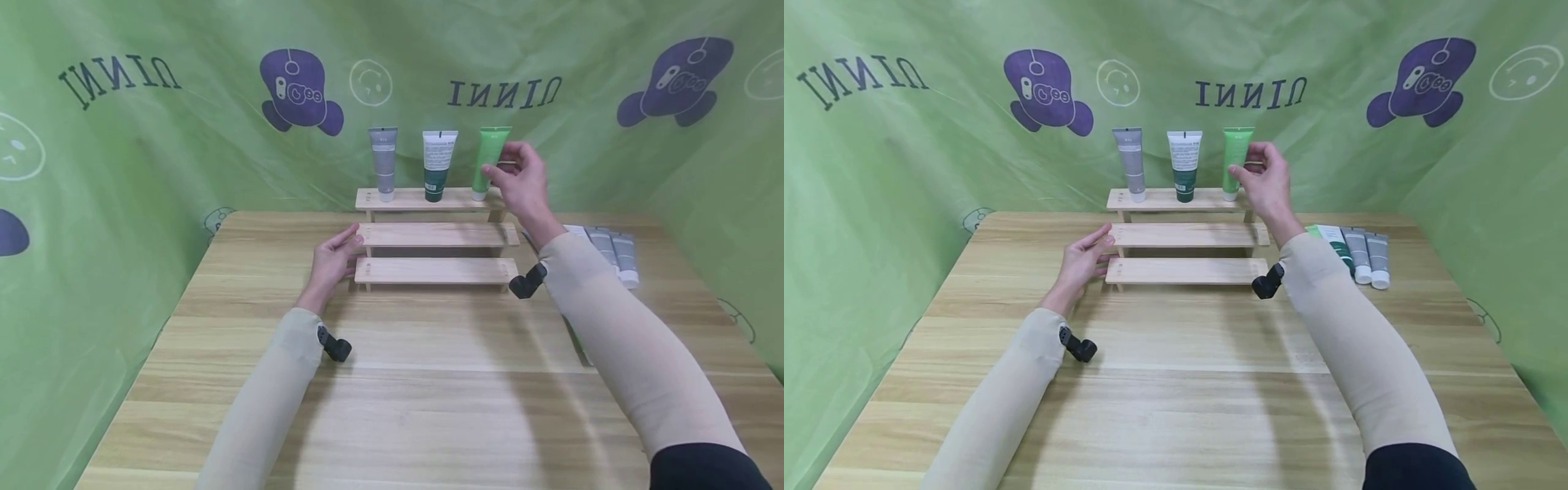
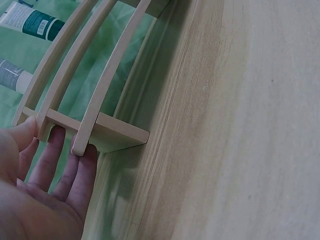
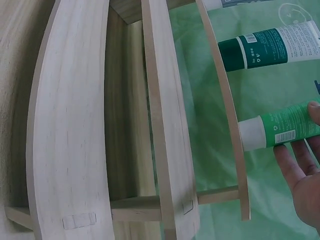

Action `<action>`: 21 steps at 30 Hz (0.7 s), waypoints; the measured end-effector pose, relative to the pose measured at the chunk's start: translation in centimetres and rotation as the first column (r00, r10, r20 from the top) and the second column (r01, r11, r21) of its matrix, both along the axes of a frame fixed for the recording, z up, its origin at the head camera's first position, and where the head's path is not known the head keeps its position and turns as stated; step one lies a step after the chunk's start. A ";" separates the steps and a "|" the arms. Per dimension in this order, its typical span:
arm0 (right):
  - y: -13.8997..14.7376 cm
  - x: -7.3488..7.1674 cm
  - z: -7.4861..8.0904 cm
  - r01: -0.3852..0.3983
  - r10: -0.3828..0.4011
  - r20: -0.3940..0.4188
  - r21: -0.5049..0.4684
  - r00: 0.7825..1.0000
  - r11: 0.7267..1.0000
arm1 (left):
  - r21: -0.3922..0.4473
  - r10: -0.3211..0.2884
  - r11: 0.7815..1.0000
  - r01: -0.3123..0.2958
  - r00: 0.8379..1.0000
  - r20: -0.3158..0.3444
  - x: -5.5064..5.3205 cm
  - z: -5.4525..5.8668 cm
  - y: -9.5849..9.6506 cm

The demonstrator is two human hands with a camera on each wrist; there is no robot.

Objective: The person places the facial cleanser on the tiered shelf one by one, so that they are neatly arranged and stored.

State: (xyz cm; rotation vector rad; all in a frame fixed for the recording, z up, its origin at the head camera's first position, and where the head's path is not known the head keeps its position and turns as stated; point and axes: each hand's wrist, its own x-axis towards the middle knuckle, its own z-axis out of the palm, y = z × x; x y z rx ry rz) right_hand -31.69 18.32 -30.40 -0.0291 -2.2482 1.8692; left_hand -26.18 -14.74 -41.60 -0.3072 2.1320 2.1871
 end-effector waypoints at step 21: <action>0.9 0.4 -0.5 -0.102 0.101 0.018 0.010 0.995 0.995 | 0.004 -0.010 1.000 0.010 1.000 0.012 -0.1 -0.1 -0.1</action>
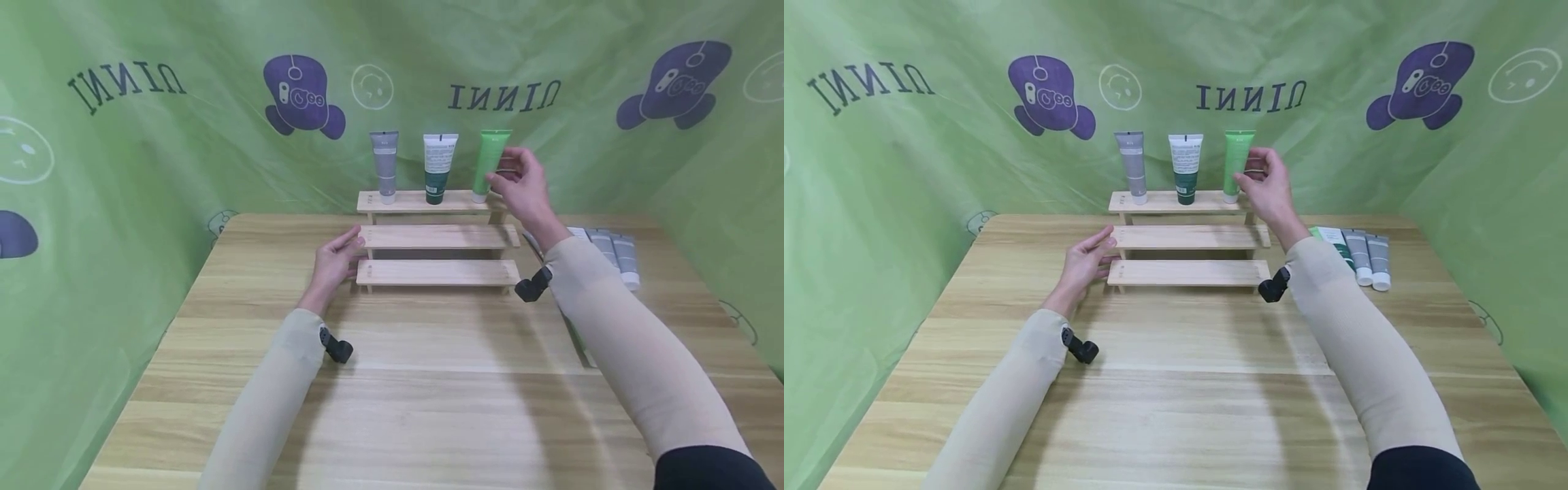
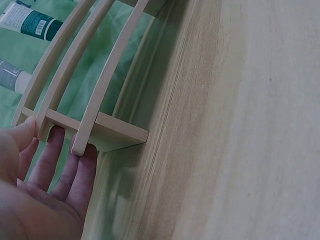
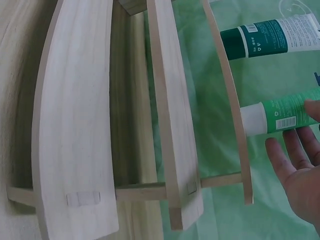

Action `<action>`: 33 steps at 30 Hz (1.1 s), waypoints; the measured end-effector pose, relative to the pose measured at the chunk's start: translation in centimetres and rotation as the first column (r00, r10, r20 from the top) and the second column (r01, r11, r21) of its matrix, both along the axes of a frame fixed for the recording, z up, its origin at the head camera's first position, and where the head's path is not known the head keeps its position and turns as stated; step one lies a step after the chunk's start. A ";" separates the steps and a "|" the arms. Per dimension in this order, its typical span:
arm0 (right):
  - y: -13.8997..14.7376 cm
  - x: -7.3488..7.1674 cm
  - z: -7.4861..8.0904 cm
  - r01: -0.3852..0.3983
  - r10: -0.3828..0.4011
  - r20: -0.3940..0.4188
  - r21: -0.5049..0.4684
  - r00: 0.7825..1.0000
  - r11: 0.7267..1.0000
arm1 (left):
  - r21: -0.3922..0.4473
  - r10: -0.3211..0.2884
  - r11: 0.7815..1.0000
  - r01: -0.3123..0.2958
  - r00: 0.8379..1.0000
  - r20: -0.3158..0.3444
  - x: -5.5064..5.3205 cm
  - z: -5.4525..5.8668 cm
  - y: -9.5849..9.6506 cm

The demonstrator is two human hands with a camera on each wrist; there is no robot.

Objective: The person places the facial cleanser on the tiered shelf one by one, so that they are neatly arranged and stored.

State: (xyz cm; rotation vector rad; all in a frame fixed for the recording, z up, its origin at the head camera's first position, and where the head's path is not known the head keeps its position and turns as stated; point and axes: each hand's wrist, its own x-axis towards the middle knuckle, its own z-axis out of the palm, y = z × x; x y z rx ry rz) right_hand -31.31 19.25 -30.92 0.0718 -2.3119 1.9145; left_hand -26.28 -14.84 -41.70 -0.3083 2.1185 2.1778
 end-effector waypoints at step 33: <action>4.2 4.5 -0.3 -0.059 0.055 0.043 0.105 0.998 0.993 | -0.006 -0.016 1.000 0.016 1.000 -0.012 0.0 0.0 0.0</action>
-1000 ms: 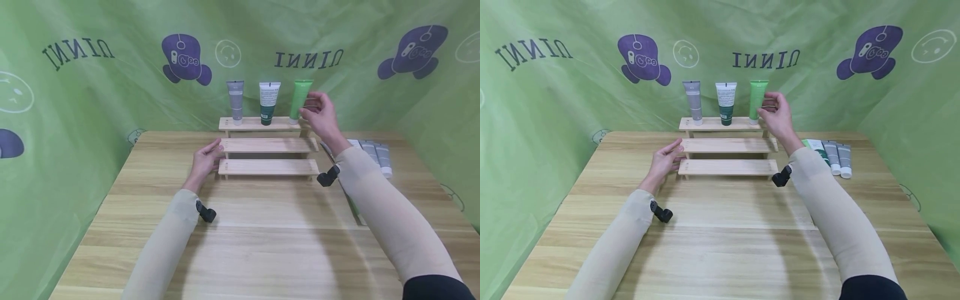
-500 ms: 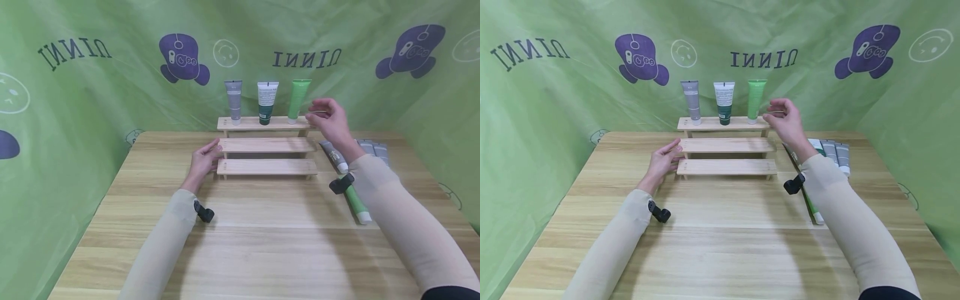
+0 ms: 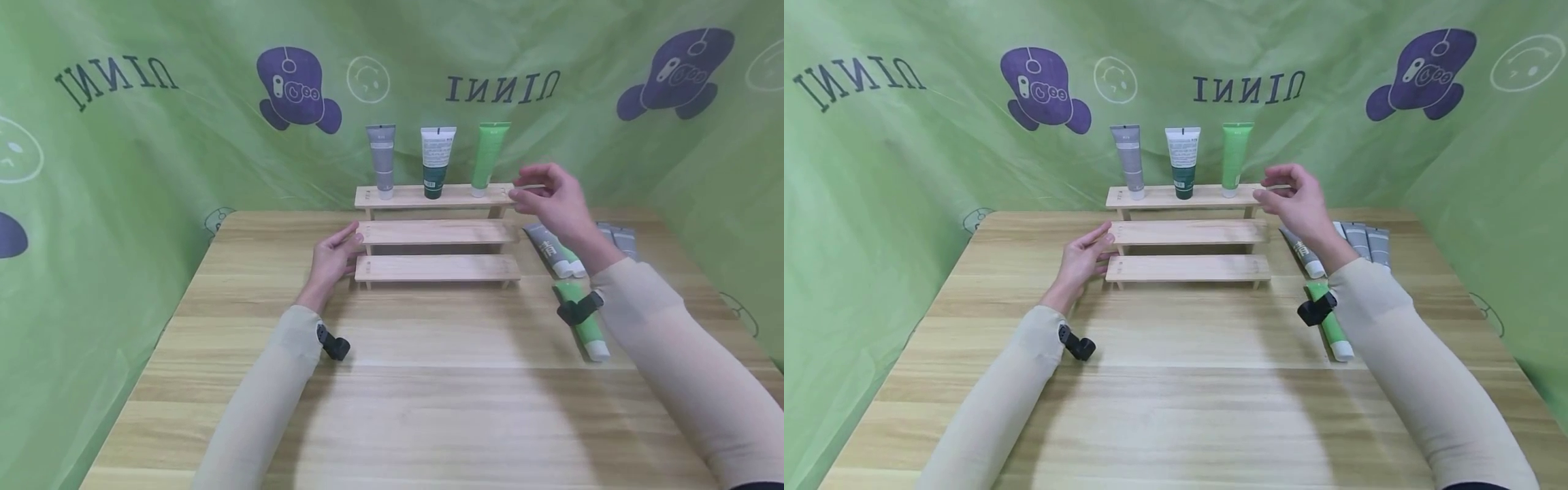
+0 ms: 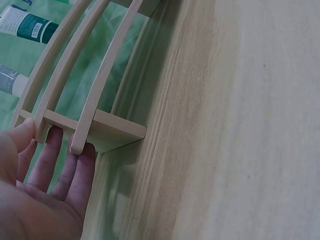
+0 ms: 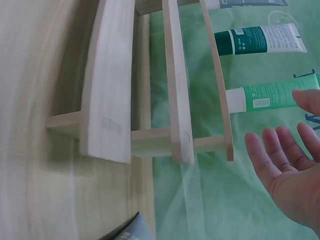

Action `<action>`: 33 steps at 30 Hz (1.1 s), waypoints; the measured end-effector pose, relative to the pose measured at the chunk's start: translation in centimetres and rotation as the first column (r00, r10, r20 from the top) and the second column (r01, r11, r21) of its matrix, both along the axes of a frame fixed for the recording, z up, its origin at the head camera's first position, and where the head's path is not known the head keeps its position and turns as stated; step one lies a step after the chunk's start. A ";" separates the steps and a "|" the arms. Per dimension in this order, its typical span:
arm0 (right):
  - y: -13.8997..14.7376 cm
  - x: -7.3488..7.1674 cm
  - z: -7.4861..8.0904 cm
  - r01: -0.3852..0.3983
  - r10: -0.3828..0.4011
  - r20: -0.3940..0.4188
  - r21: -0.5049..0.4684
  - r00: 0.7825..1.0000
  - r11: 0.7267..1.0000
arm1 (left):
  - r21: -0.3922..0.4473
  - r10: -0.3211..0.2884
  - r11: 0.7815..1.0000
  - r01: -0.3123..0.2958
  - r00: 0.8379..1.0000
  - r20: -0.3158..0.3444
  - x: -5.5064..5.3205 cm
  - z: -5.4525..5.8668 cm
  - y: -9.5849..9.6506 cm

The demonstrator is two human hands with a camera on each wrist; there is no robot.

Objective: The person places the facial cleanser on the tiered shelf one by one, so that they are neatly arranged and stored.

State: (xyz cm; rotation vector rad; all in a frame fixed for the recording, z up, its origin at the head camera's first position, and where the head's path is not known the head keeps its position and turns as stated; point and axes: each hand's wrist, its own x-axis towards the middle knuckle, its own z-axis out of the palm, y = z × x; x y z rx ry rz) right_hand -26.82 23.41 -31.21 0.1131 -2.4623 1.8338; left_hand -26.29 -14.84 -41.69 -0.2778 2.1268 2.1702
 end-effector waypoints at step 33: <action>7.7 9.7 -5.0 -0.165 0.152 0.140 0.081 0.978 0.983 | 0.010 0.024 1.000 -0.024 1.000 -0.016 -0.1 -0.1 0.1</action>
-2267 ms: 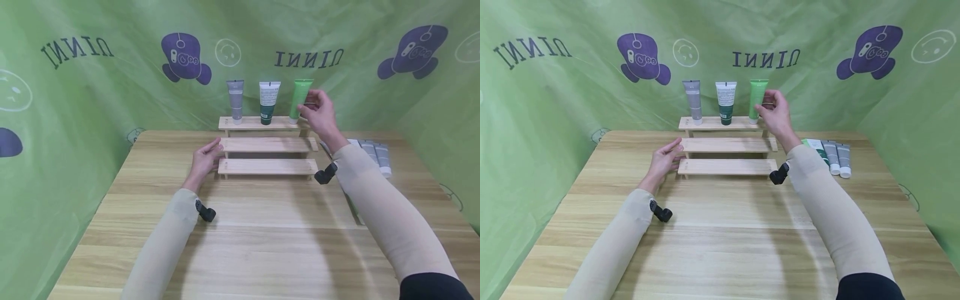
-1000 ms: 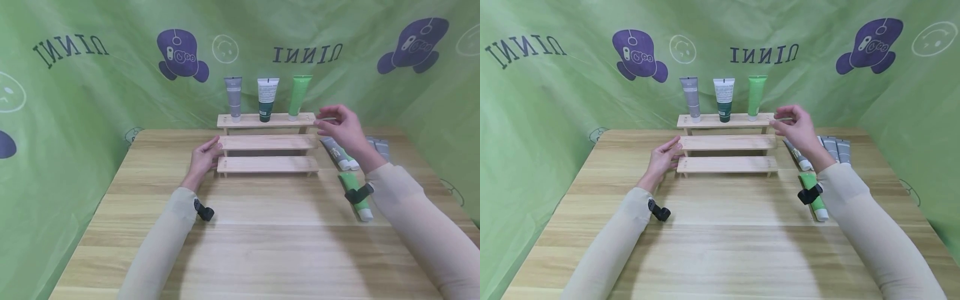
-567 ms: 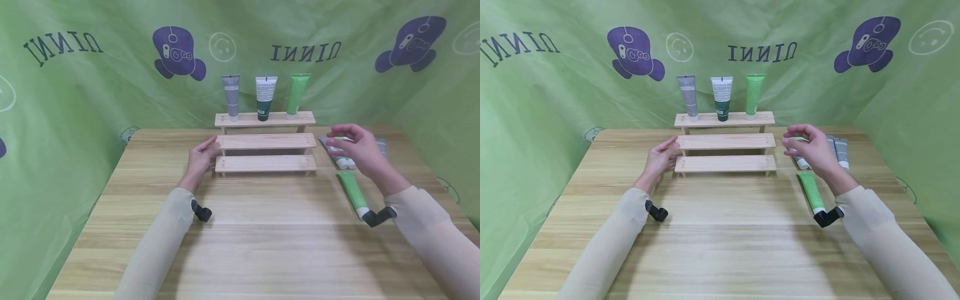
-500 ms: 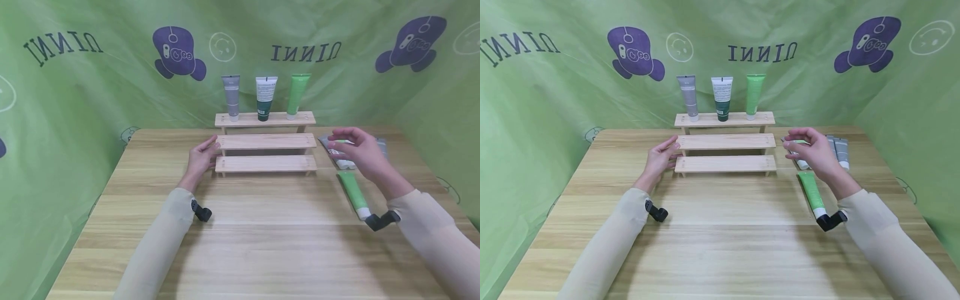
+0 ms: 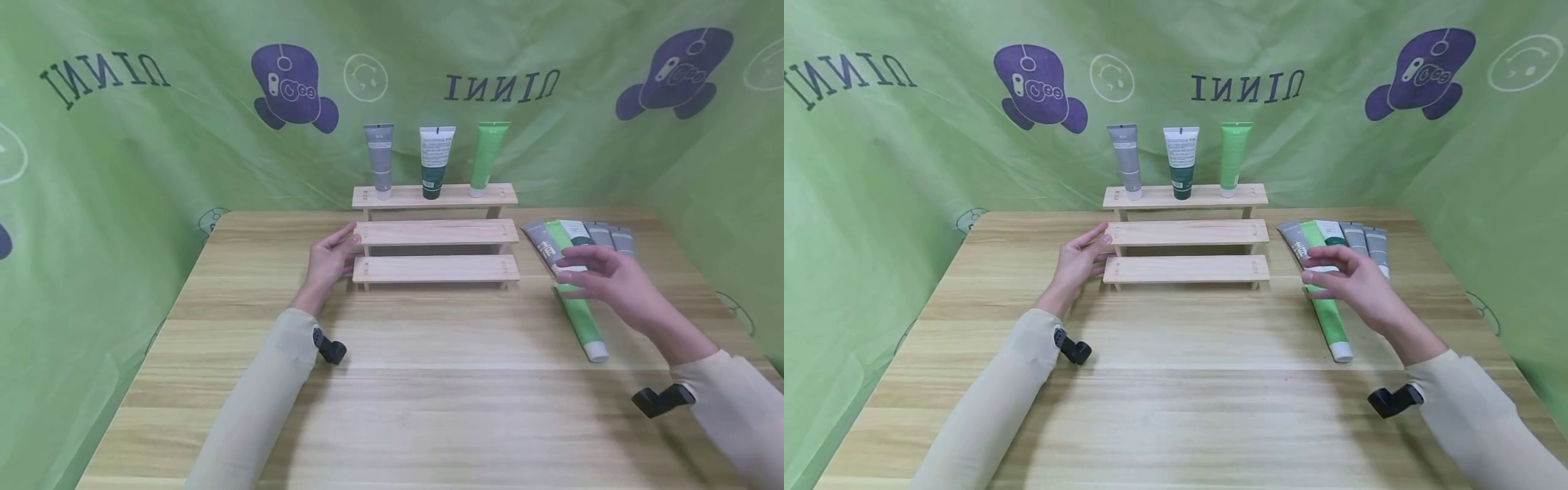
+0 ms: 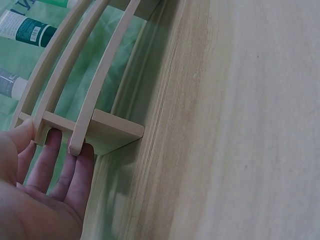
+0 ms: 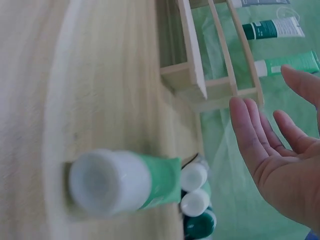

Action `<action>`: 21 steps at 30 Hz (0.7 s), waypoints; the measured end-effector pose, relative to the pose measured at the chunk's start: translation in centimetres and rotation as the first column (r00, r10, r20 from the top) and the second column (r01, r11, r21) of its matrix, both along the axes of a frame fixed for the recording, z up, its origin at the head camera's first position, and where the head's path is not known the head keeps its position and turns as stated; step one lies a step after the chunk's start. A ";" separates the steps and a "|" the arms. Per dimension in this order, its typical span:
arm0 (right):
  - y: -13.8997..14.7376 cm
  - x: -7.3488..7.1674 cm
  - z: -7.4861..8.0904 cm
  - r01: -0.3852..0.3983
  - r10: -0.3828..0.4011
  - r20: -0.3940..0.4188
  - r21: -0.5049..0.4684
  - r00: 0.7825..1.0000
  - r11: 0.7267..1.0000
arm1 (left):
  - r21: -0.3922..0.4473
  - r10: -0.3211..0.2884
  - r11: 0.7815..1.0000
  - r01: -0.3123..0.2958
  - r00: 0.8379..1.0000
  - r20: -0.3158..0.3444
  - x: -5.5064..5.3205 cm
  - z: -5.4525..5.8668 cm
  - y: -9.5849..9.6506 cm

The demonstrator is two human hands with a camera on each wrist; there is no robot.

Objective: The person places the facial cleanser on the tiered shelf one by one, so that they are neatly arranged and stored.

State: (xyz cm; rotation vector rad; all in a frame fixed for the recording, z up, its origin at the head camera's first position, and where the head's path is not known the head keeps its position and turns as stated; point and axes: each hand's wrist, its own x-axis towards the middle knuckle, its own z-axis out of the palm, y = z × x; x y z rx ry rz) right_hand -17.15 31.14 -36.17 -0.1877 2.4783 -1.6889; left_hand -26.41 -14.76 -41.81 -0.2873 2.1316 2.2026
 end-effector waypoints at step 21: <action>5.1 2.2 -2.5 0.005 -0.038 0.147 0.219 0.988 0.976 | -0.023 0.000 1.000 0.001 1.000 0.017 -0.1 0.0 0.0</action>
